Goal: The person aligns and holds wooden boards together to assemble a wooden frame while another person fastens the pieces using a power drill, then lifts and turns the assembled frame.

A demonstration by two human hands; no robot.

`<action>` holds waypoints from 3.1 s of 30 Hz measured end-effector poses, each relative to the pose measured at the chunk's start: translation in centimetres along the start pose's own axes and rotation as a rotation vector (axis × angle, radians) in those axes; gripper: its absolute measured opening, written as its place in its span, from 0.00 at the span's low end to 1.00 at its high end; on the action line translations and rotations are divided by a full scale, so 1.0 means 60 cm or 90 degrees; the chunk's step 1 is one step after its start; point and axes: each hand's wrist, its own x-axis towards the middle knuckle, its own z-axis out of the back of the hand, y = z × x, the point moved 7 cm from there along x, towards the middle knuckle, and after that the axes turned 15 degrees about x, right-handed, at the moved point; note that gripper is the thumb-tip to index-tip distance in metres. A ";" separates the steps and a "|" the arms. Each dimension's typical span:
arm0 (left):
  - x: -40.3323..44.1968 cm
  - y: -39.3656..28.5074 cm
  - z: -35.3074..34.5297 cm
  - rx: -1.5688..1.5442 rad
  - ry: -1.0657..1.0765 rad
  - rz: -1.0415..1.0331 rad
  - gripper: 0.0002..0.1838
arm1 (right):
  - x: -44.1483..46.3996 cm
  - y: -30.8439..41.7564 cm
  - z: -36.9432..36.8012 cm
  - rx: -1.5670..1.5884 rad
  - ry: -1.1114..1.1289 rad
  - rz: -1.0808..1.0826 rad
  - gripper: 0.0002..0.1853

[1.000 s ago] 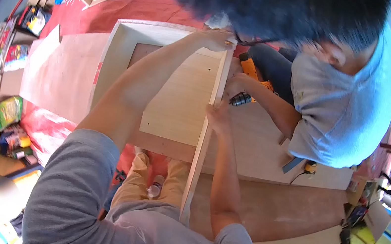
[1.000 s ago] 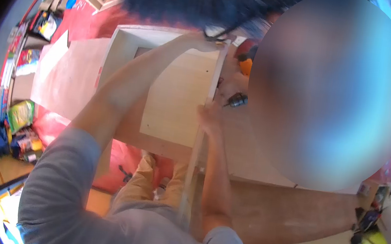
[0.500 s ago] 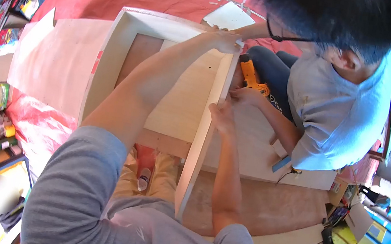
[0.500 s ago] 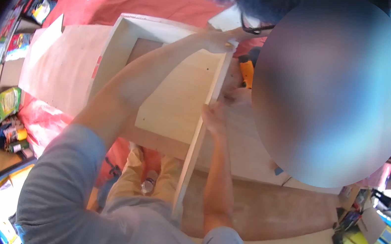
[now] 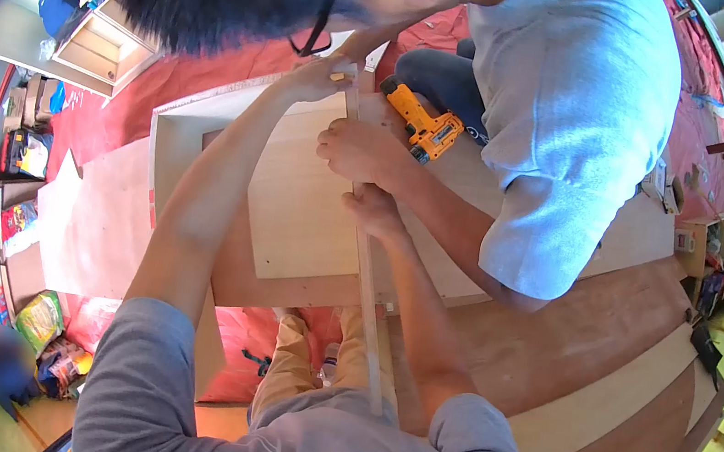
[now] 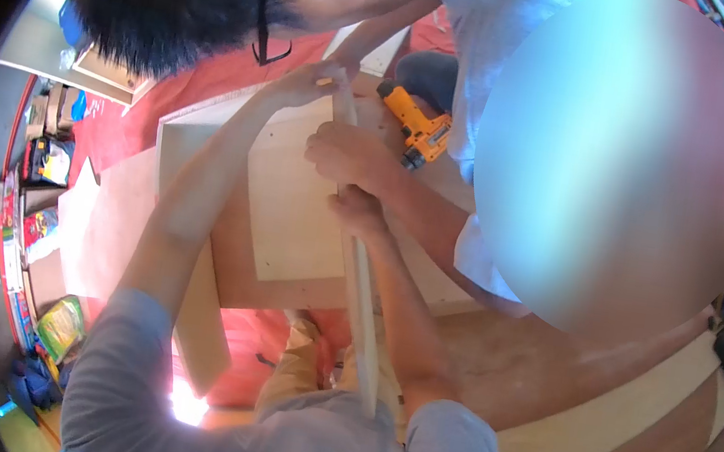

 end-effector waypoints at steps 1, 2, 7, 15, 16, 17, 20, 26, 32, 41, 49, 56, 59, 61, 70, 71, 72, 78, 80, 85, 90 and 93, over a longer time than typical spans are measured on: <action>-0.003 -0.012 0.008 -0.013 -0.017 -0.030 0.16 | -0.004 -0.001 -0.001 0.038 0.006 -0.033 0.14; -0.008 -0.019 0.013 -0.039 -0.037 -0.028 0.15 | -0.007 -0.003 -0.002 0.076 0.013 -0.067 0.14; -0.020 -0.054 0.042 0.029 0.001 -0.007 0.13 | -0.007 0.010 0.000 0.054 0.003 -0.035 0.15; -0.010 -0.012 0.043 0.038 -0.008 -0.010 0.15 | -0.010 0.010 0.000 0.077 -0.030 -0.037 0.15; -0.011 -0.011 0.045 0.035 -0.002 -0.006 0.15 | -0.012 0.013 0.000 0.071 -0.055 -0.010 0.15; -0.010 -0.012 0.046 0.030 0.005 -0.004 0.16 | -0.013 0.017 0.002 0.065 -0.082 0.017 0.15; -0.005 -0.006 0.047 0.011 0.022 0.003 0.16 | -0.009 0.023 0.000 0.129 0.004 -0.017 0.14; -0.001 0.015 0.046 -0.024 0.042 0.013 0.18 | -0.010 0.036 0.005 0.134 0.009 -0.004 0.15; -0.012 0.016 0.055 -0.032 0.045 0.017 0.20 | -0.013 0.038 0.008 0.131 -0.009 -0.026 0.15; -0.014 0.018 0.034 -0.014 0.058 0.030 0.23 | -0.011 0.033 0.003 0.128 0.002 -0.040 0.12; -0.020 -0.022 0.032 -0.206 0.059 -0.055 0.24 | -0.013 0.023 -0.009 0.231 -0.034 -0.032 0.09; -0.035 -0.037 0.046 -0.015 0.061 0.068 0.27 | -0.017 0.028 -0.007 0.247 0.014 -0.104 0.09; -0.032 -0.036 0.047 -0.014 0.053 0.082 0.29 | -0.008 0.040 0.003 0.188 -0.035 0.025 0.07; -0.030 -0.028 0.044 -0.024 0.060 0.109 0.30 | -0.017 0.102 0.051 0.126 -0.156 0.330 0.06; -0.039 -0.048 0.051 -0.031 0.124 0.152 0.31 | 0.111 0.147 0.000 -0.443 0.211 0.333 0.07; -0.039 -0.048 0.053 -0.033 0.119 0.158 0.30 | 0.109 0.143 0.003 -0.444 0.195 0.331 0.07; -0.038 -0.051 0.053 -0.035 0.125 0.141 0.29 | 0.096 0.157 0.018 -0.444 0.177 0.328 0.06; -0.031 -0.020 0.036 -0.034 0.040 0.089 0.26 | 0.106 0.130 0.009 -0.425 0.118 0.366 0.06; -0.034 -0.038 0.042 -0.062 0.059 0.067 0.25 | 0.098 0.141 0.009 -0.472 0.135 0.387 0.05; -0.030 -0.045 0.045 -0.054 0.082 0.055 0.25 | 0.101 0.140 0.011 -0.452 0.145 0.413 0.04; -0.036 -0.038 0.041 -0.048 0.048 0.075 0.25 | 0.108 0.137 0.018 -0.437 0.123 0.354 0.08; -0.030 -0.031 0.037 -0.047 0.061 0.050 0.25 | 0.122 0.090 -0.039 -0.915 -0.042 0.606 0.10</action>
